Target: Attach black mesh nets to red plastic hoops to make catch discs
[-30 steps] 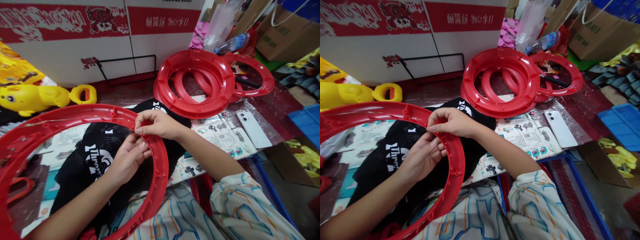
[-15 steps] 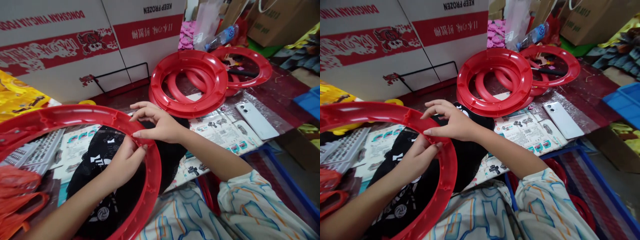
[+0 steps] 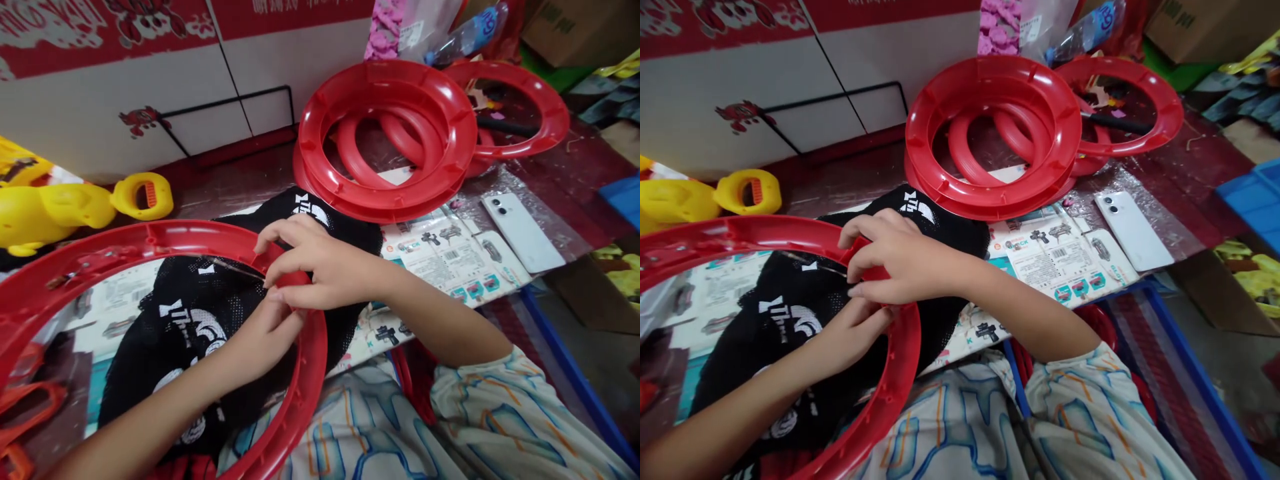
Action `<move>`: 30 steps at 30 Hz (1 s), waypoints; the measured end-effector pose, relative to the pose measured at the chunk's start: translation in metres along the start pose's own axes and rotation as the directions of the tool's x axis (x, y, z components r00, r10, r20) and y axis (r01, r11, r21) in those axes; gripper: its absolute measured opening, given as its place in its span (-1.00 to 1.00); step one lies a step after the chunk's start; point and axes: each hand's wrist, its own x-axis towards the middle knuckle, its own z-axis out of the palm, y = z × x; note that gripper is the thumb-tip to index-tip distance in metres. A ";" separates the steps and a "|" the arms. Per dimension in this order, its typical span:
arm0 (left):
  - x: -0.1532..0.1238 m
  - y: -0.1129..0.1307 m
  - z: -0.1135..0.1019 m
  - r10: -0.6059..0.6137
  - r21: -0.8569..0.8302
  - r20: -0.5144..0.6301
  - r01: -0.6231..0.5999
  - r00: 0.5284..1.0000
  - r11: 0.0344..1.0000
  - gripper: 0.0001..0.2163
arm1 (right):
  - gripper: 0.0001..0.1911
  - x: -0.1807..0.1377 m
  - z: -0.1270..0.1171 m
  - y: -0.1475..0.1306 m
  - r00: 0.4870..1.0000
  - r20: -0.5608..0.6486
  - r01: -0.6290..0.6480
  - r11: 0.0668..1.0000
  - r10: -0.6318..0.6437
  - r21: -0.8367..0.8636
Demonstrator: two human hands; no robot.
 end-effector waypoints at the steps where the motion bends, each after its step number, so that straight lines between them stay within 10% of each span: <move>1: 0.000 -0.002 0.000 -0.005 -0.002 0.012 0.005 1.000 1.000 -0.93 | -0.93 -0.001 -0.001 0.002 1.000 0.015 0.000 1.000 0.001 -0.014; 19: 0.000 -0.009 -0.002 -0.008 -0.031 0.081 0.011 0.997 0.999 -0.93 | -0.90 0.013 0.011 0.032 0.996 -0.036 -0.065 0.951 0.079 0.303; 30: -0.002 0.002 0.004 -0.144 -0.507 -0.028 0.110 0.989 0.855 -0.78 | -0.93 0.005 0.016 0.037 0.980 -0.028 -0.144 0.795 0.199 0.589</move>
